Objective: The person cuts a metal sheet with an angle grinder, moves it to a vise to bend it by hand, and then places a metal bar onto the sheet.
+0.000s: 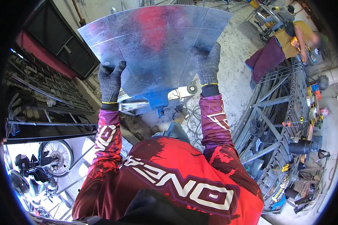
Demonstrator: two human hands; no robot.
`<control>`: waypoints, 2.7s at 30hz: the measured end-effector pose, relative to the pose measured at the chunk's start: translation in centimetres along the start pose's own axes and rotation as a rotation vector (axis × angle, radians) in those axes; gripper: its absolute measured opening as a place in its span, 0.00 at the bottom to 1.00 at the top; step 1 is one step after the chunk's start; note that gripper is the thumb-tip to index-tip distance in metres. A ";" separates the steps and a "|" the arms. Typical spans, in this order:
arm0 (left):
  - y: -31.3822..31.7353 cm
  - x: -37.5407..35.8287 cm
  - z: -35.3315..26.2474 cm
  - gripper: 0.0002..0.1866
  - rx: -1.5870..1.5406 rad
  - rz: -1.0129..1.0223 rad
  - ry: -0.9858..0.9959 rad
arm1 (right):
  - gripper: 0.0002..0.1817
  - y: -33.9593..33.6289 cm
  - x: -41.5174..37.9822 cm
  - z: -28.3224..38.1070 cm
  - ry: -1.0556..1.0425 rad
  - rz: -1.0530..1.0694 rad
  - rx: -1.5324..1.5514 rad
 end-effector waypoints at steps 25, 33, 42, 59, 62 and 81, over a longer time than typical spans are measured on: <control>-0.8 0.3 1.7 0.20 -0.098 -0.025 0.047 | 0.19 0.0 0.2 1.4 -0.106 0.027 -0.091; -0.6 0.2 0.5 0.16 -0.036 -0.004 0.004 | 0.10 -0.9 1.6 -3.9 0.044 0.164 0.522; -0.6 0.2 0.1 0.19 0.115 -0.001 0.045 | 0.18 0.1 -0.9 1.1 -0.145 0.092 -0.034; -0.6 0.0 0.0 0.19 0.102 -0.013 0.035 | 0.20 -0.1 -1.4 0.9 -0.133 0.034 0.059; -0.7 0.0 0.1 0.20 0.119 -0.015 0.034 | 0.21 -0.1 -1.4 0.8 -0.114 0.036 0.050; -0.8 0.2 0.3 0.20 0.043 -0.028 0.068 | 0.21 0.0 -1.4 0.8 -0.088 0.020 -0.058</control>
Point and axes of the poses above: each hand's wrist, its own x-axis towards the middle knuckle, its own y-axis out of the palm, z = x × y, the point moved 10 cm from there along x, towards the middle knuckle, and after that the axes turned 13 degrees about -x, right-handed, at the moved point
